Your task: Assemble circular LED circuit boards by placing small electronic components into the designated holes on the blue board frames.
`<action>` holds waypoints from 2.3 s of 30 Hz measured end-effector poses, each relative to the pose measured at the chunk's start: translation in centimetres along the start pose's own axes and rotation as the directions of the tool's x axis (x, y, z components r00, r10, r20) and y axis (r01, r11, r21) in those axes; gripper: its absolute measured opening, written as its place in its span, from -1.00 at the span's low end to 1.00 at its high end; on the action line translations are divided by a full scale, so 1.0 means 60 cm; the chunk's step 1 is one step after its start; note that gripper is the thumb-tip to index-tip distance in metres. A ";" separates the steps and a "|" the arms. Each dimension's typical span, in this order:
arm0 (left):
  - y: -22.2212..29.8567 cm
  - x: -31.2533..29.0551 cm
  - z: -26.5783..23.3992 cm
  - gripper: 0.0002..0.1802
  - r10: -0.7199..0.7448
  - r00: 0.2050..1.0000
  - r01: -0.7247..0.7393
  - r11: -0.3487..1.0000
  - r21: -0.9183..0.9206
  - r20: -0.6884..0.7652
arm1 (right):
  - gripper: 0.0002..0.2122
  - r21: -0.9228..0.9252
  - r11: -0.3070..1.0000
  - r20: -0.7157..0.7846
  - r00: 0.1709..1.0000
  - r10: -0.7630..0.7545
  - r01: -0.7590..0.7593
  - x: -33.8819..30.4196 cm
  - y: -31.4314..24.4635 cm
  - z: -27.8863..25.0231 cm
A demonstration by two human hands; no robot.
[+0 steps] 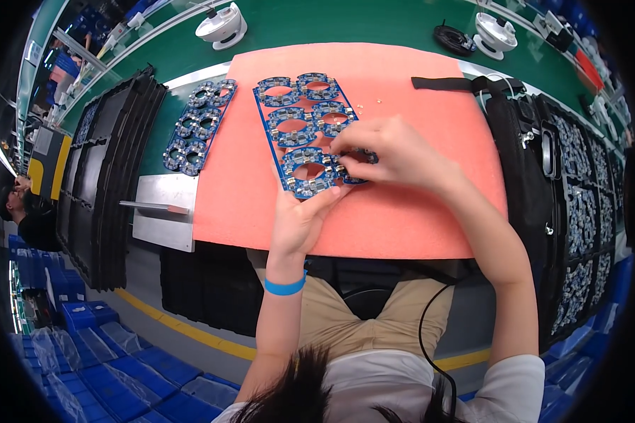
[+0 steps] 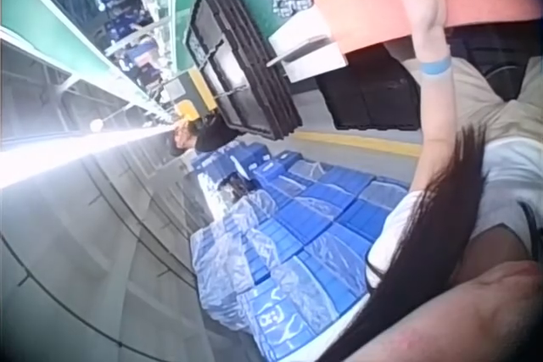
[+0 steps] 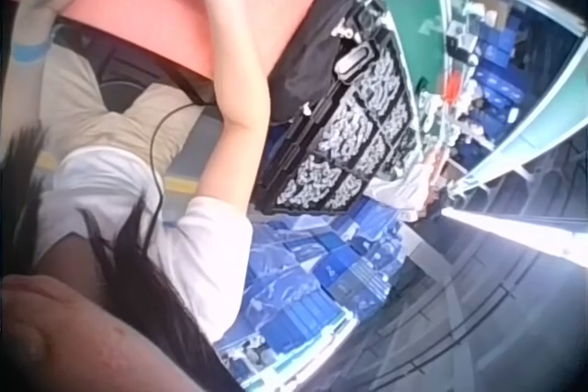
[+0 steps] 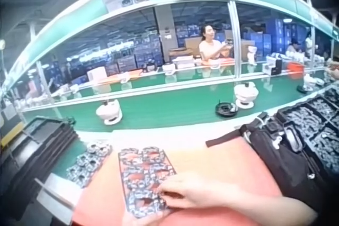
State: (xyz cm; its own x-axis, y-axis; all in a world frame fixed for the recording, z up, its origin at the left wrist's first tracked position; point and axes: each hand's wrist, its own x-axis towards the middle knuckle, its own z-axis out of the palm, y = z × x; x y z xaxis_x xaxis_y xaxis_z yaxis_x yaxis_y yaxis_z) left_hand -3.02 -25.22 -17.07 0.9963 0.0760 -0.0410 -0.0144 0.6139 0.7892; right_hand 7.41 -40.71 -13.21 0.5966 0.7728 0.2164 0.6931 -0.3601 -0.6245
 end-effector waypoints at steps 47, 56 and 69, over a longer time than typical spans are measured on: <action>0.008 0.000 0.010 -0.32 -0.017 1.000 0.018 0.999 -0.048 0.009 | -0.87 -0.304 0.913 -0.174 0.927 -0.333 0.271 0.032 0.084 -0.002; 0.007 0.000 0.003 -0.33 -0.036 0.999 0.036 0.999 -0.025 0.002 | -0.87 -0.164 0.974 -0.293 0.935 -0.201 0.159 0.032 0.113 -0.011; 0.011 -0.004 0.003 -0.36 -0.042 0.999 0.042 0.999 -0.004 -0.034 | -0.89 -0.075 0.981 -0.129 0.974 -0.188 0.179 0.017 0.105 -0.031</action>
State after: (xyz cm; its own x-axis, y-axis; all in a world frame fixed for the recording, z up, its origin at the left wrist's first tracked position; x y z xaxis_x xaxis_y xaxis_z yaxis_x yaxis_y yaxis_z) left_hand -3.25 -24.97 -16.47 0.9924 0.0770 -0.0955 0.0274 0.6195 0.7845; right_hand 13.16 -43.16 -15.51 0.5027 0.7527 0.4251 0.8174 -0.2539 -0.5171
